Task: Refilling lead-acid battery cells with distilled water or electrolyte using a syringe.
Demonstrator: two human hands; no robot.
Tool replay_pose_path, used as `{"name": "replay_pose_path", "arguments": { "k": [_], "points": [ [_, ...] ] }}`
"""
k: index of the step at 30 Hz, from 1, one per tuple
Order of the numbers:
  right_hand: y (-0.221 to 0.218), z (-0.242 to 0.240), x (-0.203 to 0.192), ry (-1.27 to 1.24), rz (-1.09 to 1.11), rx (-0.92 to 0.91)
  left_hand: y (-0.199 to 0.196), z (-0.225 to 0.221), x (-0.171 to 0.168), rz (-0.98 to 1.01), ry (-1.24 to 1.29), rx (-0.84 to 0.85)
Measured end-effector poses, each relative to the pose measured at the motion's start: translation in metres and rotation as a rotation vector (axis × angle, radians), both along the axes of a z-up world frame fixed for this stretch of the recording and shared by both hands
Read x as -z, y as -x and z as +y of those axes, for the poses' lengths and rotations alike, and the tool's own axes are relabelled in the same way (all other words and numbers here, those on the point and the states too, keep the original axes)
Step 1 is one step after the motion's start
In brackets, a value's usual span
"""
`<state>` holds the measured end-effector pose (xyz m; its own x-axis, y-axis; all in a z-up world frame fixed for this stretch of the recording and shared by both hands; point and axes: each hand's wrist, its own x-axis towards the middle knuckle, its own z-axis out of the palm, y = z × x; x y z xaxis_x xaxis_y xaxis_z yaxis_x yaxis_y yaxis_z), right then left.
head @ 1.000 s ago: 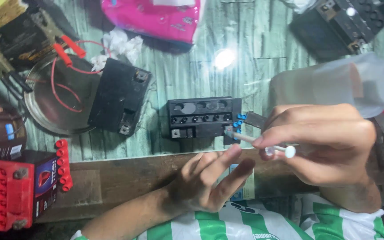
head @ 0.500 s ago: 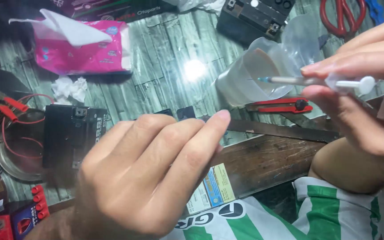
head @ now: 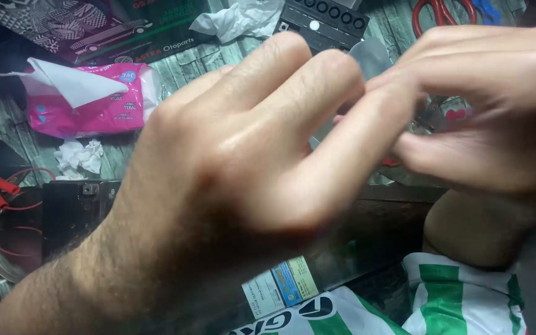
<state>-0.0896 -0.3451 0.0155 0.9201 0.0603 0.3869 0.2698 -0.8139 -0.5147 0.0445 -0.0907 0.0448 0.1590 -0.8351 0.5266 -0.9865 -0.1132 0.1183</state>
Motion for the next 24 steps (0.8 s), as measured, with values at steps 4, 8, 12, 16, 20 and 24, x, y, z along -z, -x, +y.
{"name": "replay_pose_path", "arguments": {
  "k": [4,8,12,16,20,24],
  "points": [
    [-0.048,0.042,-0.01,0.033,-0.002,-0.045,-0.009,-0.01,0.004,-0.018,-0.028,0.023],
    [-0.056,0.04,-0.002,0.026,0.06,-0.038,-0.014,-0.018,0.019,0.005,0.018,0.023],
    [-0.059,0.035,0.002,0.068,0.092,-0.032,-0.016,-0.024,0.032,0.125,0.018,0.072],
    [-0.063,0.033,-0.001,0.033,0.131,-0.098,-0.011,-0.027,0.036,0.23,0.036,0.109],
    [-0.067,0.027,-0.004,0.001,0.165,-0.207,-0.014,-0.025,0.036,0.424,0.04,0.223],
    [-0.069,0.024,-0.004,-0.03,0.171,-0.242,-0.015,-0.026,0.04,0.479,0.062,0.274]
  ]
}}
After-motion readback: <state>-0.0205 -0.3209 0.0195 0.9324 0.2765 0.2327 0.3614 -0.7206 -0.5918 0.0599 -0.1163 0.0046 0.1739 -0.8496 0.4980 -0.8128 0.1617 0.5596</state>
